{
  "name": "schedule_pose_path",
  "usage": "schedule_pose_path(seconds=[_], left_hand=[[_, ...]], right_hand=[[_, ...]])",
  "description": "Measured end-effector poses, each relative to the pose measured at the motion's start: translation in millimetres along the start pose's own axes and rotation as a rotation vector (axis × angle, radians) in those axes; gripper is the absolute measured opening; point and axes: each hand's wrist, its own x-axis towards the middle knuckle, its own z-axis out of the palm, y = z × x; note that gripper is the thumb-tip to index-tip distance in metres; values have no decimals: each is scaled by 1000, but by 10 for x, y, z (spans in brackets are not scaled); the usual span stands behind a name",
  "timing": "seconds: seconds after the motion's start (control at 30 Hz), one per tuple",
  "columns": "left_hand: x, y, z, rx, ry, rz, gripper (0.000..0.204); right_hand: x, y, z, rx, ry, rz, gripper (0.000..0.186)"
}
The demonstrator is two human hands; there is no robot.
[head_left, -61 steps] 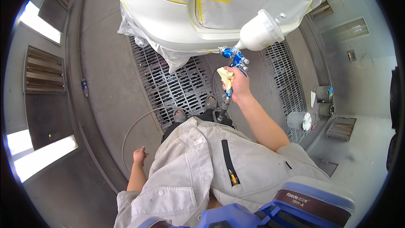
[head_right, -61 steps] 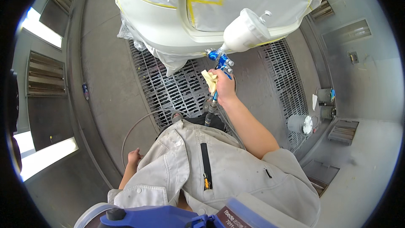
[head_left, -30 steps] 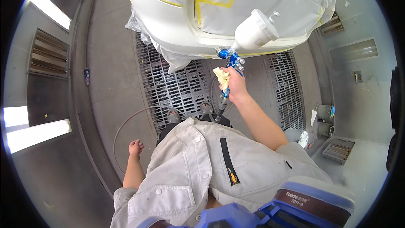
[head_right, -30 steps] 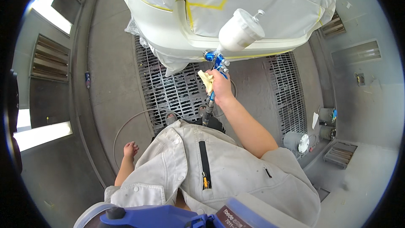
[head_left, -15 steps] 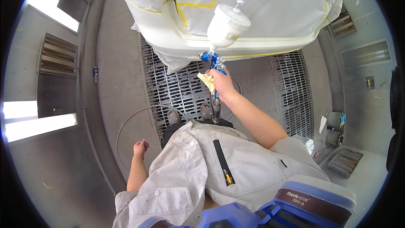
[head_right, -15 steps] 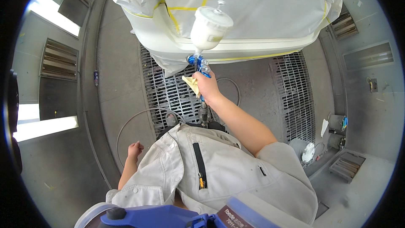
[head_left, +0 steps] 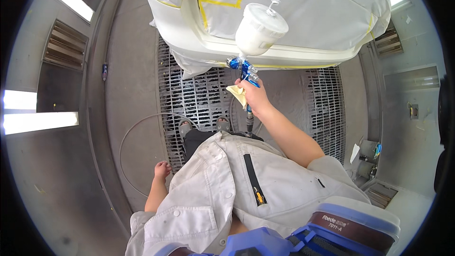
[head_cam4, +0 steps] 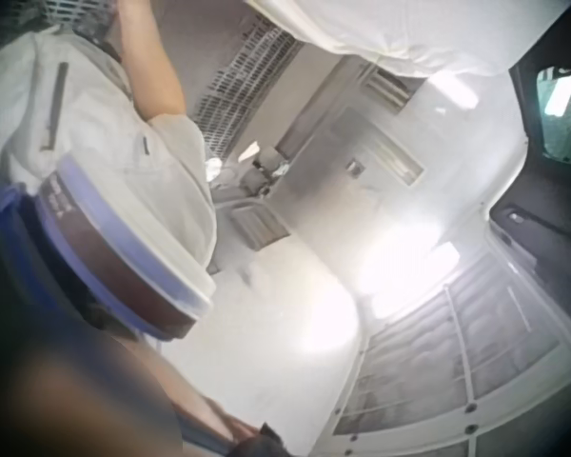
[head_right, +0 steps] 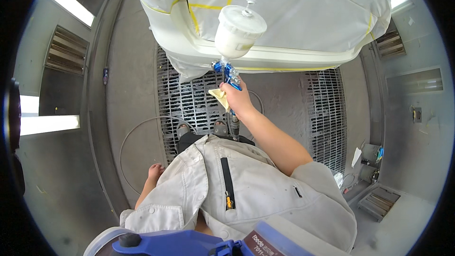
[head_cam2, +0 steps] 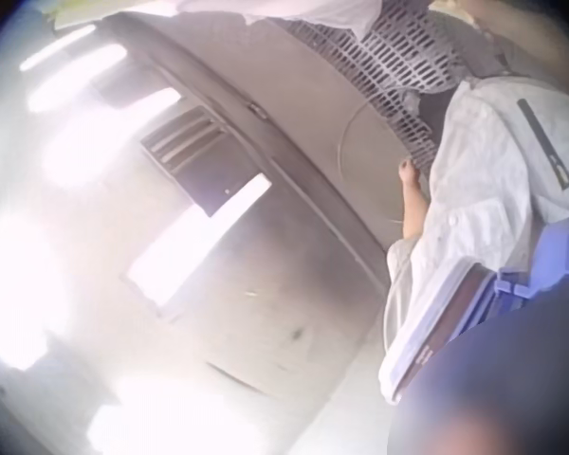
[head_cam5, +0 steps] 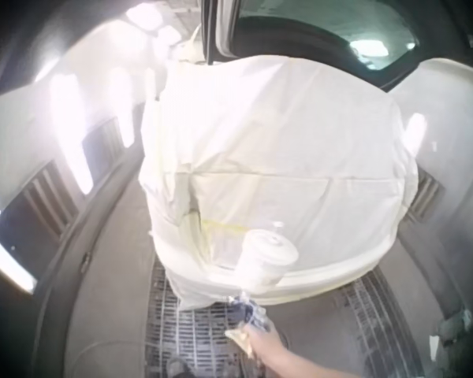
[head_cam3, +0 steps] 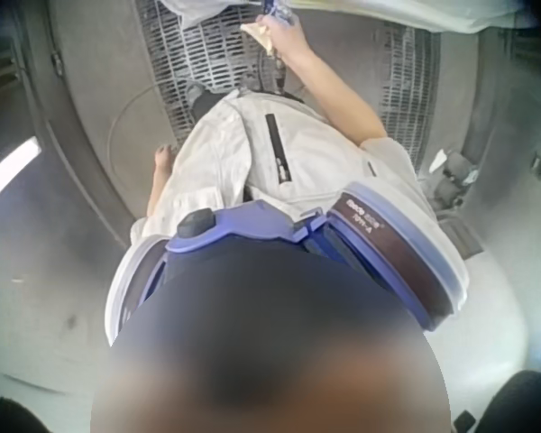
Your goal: The person uses a spray gun to apply white paint to the front bumper of a car in a paint booth. The car is masked with protective sheeting and tape. The person moves the spray gun in steady horizontal passes along the bumper while holding a cloth in the other hand.
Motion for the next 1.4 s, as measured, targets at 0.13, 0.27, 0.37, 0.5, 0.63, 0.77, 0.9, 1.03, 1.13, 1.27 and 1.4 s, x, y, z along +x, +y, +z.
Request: schedule_pose_path(seconds=[0.13, 0.27, 0.37, 0.5, 0.63, 0.77, 0.9, 1.03, 1.13, 1.27, 1.4], left_hand=[[-50, 65, 71, -13, -5, 18, 20], [-121, 297, 113, 95, 66, 60, 23], [-186, 446, 103, 136, 86, 91, 24], [-223, 611, 56, 238, 73, 84, 24], [-212, 672, 17, 246, 71, 75, 22], [-168, 694, -61, 174, 143, 169, 18], [-131, 787, -167, 131, 94, 140, 16], [-88, 906, -279, 153, 46, 86, 16], [-35, 1011, -428, 187, 14, 74, 18], [85, 1201, -704, 246, 7, 71, 20], [297, 1496, -940, 270, 11, 96, 22]], right_hand=[[33, 21, -70, 31, -10, -39, 12], [64, 38, -86, 17, -1, -26, 12], [59, 27, -79, 24, -6, -30, 12], [36, 8, -44, 60, -15, -30, 12], [28, 5, -1, 101, 2, -23, 12], [25, 22, 54, 75, 12, -7, 12], [15, 50, 143, 95, 20, -14, 12], [48, 103, 299, 111, 42, -7, 12], [61, 163, 436, 114, 61, 0, 12], [20, 236, 635, 144, 107, -10, 12], [-50, 313, 832, 143, 158, 4, 12]])
